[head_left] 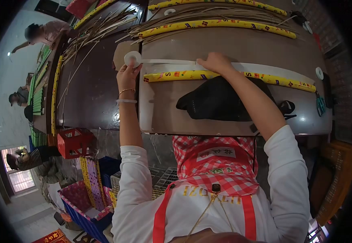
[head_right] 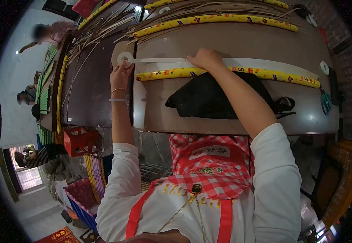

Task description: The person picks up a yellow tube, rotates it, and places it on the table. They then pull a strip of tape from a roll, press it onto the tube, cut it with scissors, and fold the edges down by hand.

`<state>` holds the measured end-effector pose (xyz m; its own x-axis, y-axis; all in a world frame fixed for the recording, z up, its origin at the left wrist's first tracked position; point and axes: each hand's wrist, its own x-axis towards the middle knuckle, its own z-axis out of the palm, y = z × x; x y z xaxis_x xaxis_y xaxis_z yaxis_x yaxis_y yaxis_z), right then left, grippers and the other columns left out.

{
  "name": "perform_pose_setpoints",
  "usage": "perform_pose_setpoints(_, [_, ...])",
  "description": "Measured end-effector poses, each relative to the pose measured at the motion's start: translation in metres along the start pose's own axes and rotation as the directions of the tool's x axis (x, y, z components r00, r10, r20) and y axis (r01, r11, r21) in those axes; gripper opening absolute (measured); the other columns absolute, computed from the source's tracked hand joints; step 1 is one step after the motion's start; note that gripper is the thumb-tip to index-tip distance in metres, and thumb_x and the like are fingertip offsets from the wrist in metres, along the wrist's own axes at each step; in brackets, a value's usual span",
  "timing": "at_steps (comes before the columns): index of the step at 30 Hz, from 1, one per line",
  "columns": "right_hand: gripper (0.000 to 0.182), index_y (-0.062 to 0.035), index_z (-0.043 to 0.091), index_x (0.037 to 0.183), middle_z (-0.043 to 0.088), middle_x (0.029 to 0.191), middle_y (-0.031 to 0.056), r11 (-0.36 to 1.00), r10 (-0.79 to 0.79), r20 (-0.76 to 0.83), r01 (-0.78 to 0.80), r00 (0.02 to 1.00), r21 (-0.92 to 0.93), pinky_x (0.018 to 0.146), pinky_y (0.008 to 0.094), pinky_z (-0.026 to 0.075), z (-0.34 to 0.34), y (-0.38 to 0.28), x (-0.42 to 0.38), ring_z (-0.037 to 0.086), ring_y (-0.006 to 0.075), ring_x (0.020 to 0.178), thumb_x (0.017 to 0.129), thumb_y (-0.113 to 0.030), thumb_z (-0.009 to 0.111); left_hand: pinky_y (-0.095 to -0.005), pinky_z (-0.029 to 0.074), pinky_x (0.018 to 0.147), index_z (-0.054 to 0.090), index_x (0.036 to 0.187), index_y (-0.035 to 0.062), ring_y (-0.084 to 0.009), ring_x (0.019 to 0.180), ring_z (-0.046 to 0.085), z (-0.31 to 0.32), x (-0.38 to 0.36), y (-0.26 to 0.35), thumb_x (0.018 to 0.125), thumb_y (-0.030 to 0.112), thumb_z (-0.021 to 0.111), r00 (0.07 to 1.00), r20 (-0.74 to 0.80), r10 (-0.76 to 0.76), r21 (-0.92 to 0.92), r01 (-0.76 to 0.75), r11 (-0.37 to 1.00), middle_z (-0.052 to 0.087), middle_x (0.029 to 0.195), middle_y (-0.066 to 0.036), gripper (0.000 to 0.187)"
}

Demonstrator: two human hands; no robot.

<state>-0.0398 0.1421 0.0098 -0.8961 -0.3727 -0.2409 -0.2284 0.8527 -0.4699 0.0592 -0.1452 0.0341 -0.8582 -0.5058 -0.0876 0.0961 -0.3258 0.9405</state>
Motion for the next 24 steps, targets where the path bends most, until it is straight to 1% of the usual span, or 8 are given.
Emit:
perform_pose_setpoints(4, [0.062, 0.0051, 0.062, 0.089, 0.06, 0.091, 0.0227, 1.0, -0.014, 0.027, 0.014, 1.0, -0.003, 0.076, 0.04, 0.046, -0.003, -0.001, -0.001, 0.058, 0.0352, 0.086, 0.073, -0.054, 0.051, -0.031, 0.053, 0.076, 0.05, 0.094, -0.0068, -0.0209, 0.085, 0.059, -0.002, -0.001, -0.001, 0.082, 0.011, 0.059, 1.0, -0.002, -0.006, 0.02, 0.006, 1.0, 0.057, 0.093, -0.013, 0.024])
perform_pose_setpoints(6, [0.063, 0.0044, 0.061, 0.092, 0.06, 0.092, 0.0219, 1.0, 0.021, 0.029, -0.021, 0.999, -0.019, 0.076, 0.0405, 0.046, -0.003, -0.003, -0.004, 0.058, 0.0345, 0.088, 0.072, -0.055, 0.053, -0.0311, 0.053, 0.076, 0.05, 0.095, -0.0064, -0.0206, 0.084, 0.059, -0.003, -0.001, -0.003, 0.082, 0.01, 0.059, 1.0, -0.005, -0.009, 0.006, 0.009, 1.0, 0.058, 0.093, -0.013, 0.023])
perform_pose_setpoints(10, [0.064, 0.0038, 0.06, 0.094, 0.06, 0.093, 0.0209, 0.998, -0.003, 0.026, 0.005, 1.0, -0.066, 0.076, 0.0408, 0.046, -0.003, -0.004, -0.005, 0.058, 0.034, 0.089, 0.072, -0.055, 0.054, -0.0315, 0.054, 0.075, 0.05, 0.095, -0.0066, -0.0206, 0.083, 0.059, -0.004, 0.0, -0.005, 0.082, 0.009, 0.059, 1.0, -0.014, -0.002, -0.004, 0.002, 1.0, 0.058, 0.093, -0.013, 0.023])
perform_pose_setpoints(13, [0.063, 0.0032, 0.06, 0.095, 0.06, 0.094, 0.0203, 0.996, 0.042, 0.048, -0.038, 0.998, -0.077, 0.077, 0.041, 0.046, -0.004, -0.008, -0.006, 0.058, 0.034, 0.089, 0.071, -0.055, 0.055, -0.0324, 0.054, 0.075, 0.05, 0.095, -0.0067, -0.0208, 0.083, 0.059, -0.004, 0.001, -0.008, 0.082, 0.008, 0.059, 0.999, -0.044, -0.022, -0.002, 0.022, 1.0, 0.057, 0.094, -0.013, 0.022])
perform_pose_setpoints(16, [0.064, 0.0034, 0.059, 0.096, 0.059, 0.097, 0.0206, 0.996, 0.047, 0.079, -0.04, 0.996, -0.084, 0.079, 0.041, 0.046, -0.005, -0.009, -0.006, 0.057, 0.0337, 0.093, 0.071, -0.055, 0.055, -0.033, 0.053, 0.076, 0.05, 0.095, -0.0069, -0.0213, 0.084, 0.059, -0.006, 0.004, -0.009, 0.082, 0.008, 0.059, 1.0, -0.013, -0.007, -0.017, 0.007, 1.0, 0.057, 0.095, -0.013, 0.022])
perform_pose_setpoints(18, [0.054, -0.0045, 0.061, 0.099, 0.058, 0.105, 0.0156, 0.991, 0.098, 0.031, -0.094, 0.995, -0.093, 0.081, 0.0419, 0.044, 0.001, -0.009, -0.003, 0.056, 0.031, 0.097, 0.072, -0.051, 0.059, -0.0336, 0.053, 0.077, 0.05, 0.095, -0.0069, -0.0216, 0.085, 0.059, -0.006, 0.004, -0.008, 0.081, 0.008, 0.059, 0.999, -0.042, -0.03, -0.04, 0.028, 0.999, 0.057, 0.095, -0.013, 0.022])
perform_pose_setpoints(21, [0.053, -0.0053, 0.061, 0.099, 0.059, 0.104, 0.0147, 0.992, 0.089, 0.015, -0.087, 0.996, -0.094, 0.08, 0.0422, 0.045, 0.003, -0.007, -0.001, 0.056, 0.0309, 0.096, 0.072, -0.051, 0.059, -0.0339, 0.053, 0.077, 0.049, 0.096, -0.0072, -0.0216, 0.086, 0.059, -0.006, 0.004, -0.009, 0.081, 0.008, 0.059, 0.999, -0.037, -0.024, -0.045, 0.022, 0.999, 0.057, 0.095, -0.013, 0.023])
perform_pose_setpoints(24, [0.054, -0.0051, 0.062, 0.098, 0.059, 0.102, 0.014, 0.99, 0.107, 0.034, -0.104, 0.994, -0.092, 0.08, 0.0416, 0.045, 0.0, -0.009, -0.003, 0.056, 0.0307, 0.095, 0.072, -0.052, 0.059, -0.034, 0.053, 0.077, 0.049, 0.095, -0.0071, -0.0214, 0.086, 0.058, -0.007, 0.004, -0.008, 0.081, 0.007, 0.059, 0.999, -0.03, -0.018, -0.058, 0.016, 0.998, 0.057, 0.095, -0.013, 0.023])
